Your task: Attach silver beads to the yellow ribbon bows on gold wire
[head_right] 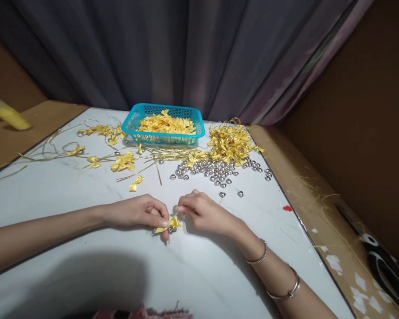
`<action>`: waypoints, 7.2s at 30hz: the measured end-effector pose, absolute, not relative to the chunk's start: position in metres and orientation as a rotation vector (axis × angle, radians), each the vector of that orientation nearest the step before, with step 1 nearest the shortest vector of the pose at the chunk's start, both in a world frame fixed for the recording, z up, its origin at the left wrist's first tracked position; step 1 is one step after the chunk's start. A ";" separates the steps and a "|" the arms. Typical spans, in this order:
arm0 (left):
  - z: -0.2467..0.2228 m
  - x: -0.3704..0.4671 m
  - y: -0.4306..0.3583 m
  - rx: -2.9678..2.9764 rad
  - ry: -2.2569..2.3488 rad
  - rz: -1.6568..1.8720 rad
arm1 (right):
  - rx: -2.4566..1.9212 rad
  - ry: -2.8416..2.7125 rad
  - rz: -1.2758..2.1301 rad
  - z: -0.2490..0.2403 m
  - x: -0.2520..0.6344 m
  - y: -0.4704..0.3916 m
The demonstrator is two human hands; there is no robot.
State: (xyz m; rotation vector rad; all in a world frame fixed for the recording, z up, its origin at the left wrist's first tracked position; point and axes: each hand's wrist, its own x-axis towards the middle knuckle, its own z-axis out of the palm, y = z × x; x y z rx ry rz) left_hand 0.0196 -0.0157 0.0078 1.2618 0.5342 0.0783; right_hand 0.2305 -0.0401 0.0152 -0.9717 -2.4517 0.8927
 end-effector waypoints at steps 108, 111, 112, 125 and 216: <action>-0.002 0.024 -0.016 0.905 0.618 0.442 | -1.809 -1.655 0.621 0.026 0.199 -0.130; -0.004 0.023 -0.016 0.916 0.596 0.437 | -1.808 -1.663 0.633 0.025 0.186 -0.124; -0.005 0.023 -0.016 0.924 0.596 0.437 | -1.799 -1.664 0.648 0.025 0.184 -0.123; 0.000 0.022 -0.017 0.996 0.613 0.413 | -1.706 -1.710 0.571 0.017 0.170 -0.116; 0.027 0.005 -0.002 2.115 1.007 0.483 | -1.931 -1.919 0.059 0.008 0.259 -0.116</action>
